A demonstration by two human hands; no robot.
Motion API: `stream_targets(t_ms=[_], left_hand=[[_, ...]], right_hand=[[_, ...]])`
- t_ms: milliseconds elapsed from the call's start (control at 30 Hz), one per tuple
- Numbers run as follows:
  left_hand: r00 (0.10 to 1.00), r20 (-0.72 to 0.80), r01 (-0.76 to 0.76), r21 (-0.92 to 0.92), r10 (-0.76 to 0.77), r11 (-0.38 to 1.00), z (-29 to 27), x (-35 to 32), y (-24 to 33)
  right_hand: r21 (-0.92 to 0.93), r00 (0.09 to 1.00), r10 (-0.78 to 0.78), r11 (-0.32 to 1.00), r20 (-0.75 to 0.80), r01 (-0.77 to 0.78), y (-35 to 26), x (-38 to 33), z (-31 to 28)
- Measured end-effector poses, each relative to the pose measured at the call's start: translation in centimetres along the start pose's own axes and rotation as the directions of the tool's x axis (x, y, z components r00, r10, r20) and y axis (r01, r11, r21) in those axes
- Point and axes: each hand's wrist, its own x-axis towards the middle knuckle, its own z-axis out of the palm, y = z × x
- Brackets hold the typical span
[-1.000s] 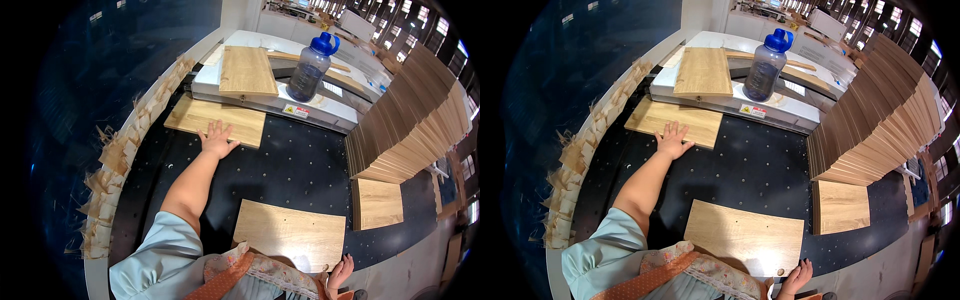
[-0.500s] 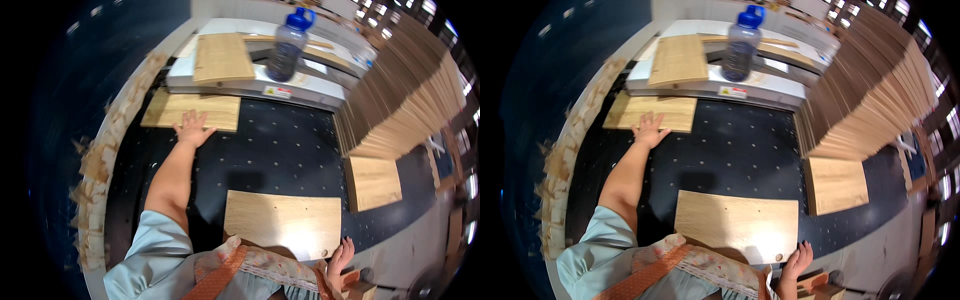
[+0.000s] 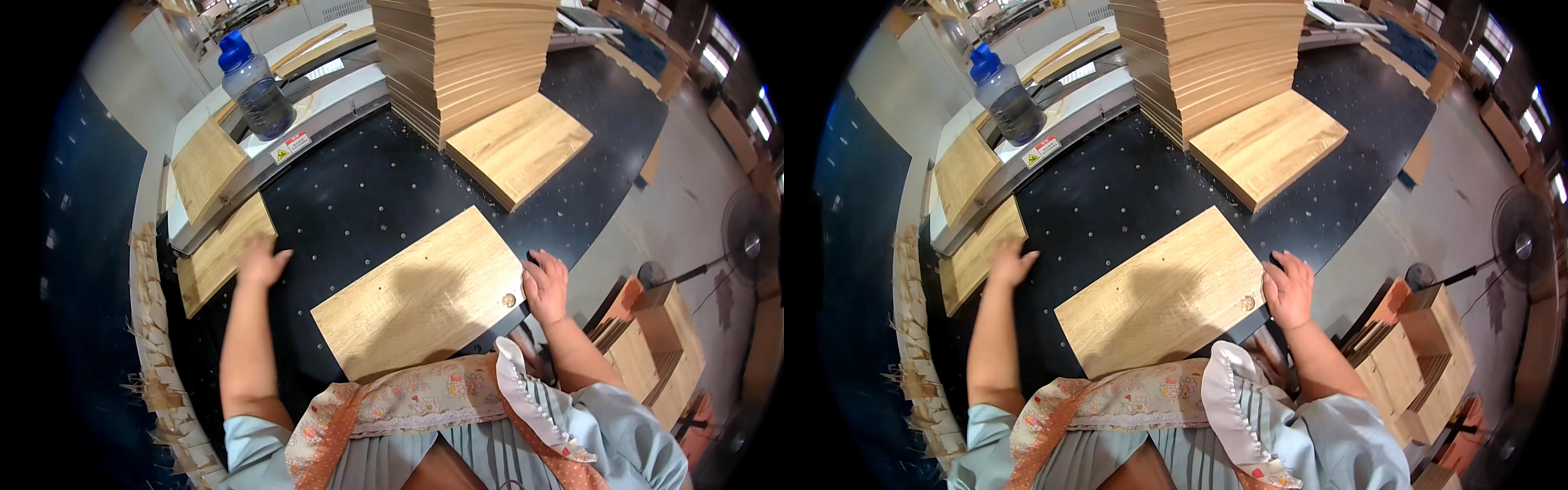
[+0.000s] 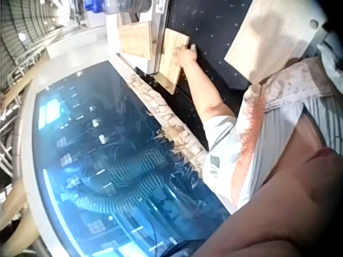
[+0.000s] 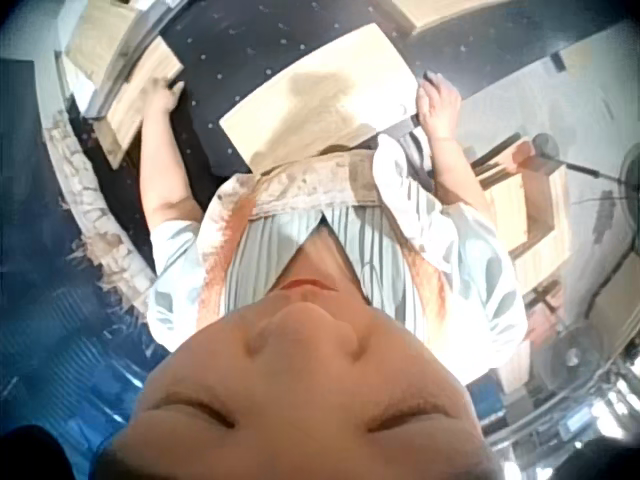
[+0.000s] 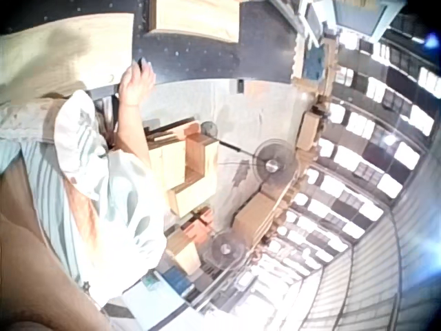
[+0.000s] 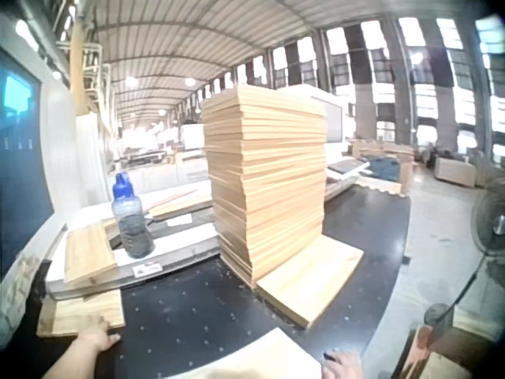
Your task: The person picks up, handles, and flips over wood boards from a stack on a workbench, checking their surfaces and edges by hand before placing them back onto stacks.
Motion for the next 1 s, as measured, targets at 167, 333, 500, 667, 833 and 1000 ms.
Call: stream_targets(t_ms=[167, 333, 500, 667, 833, 1000], left_hand=[[0.866, -0.005, -0.497, -0.113, 0.499, 0.861, 2.4, -10.9, 16.5], [0.868, -0.13, -0.494, -0.126, 0.48, 0.86, 3.4, -14.0, 17.0], [0.872, -0.16, -0.485, -0.151, 0.463, 0.861, 2.9, -14.0, 17.2], [0.88, -0.184, -0.469, -0.198, 0.437, 0.861, 2.9, -14.1, 17.0], [0.877, -0.212, -0.474, -0.226, 0.432, 0.851, 3.2, -13.8, 17.3], [0.897, -0.21, -0.437, -0.291, 0.389, 0.851, 3.2, -14.2, 16.5]], right_hand=[[-0.07, 0.982, -0.03, 0.997, 0.188, 0.044, -2.1, 0.3, -0.8], [0.31, 0.999, 0.012, 0.951, 0.047, -0.025, -1.7, 2.8, 0.6], [0.216, 0.953, 0.272, 0.947, -0.135, -0.239, 0.8, 11.2, 1.5], [0.417, 0.892, 0.448, 0.824, -0.062, -0.384, 1.4, 14.5, 3.5], [0.634, 0.796, 0.583, 0.68, -0.163, -0.369, 5.4, 13.0, 4.3], [0.97, 0.544, 0.814, -0.095, 0.204, -0.222, 8.4, 11.8, 2.4]])
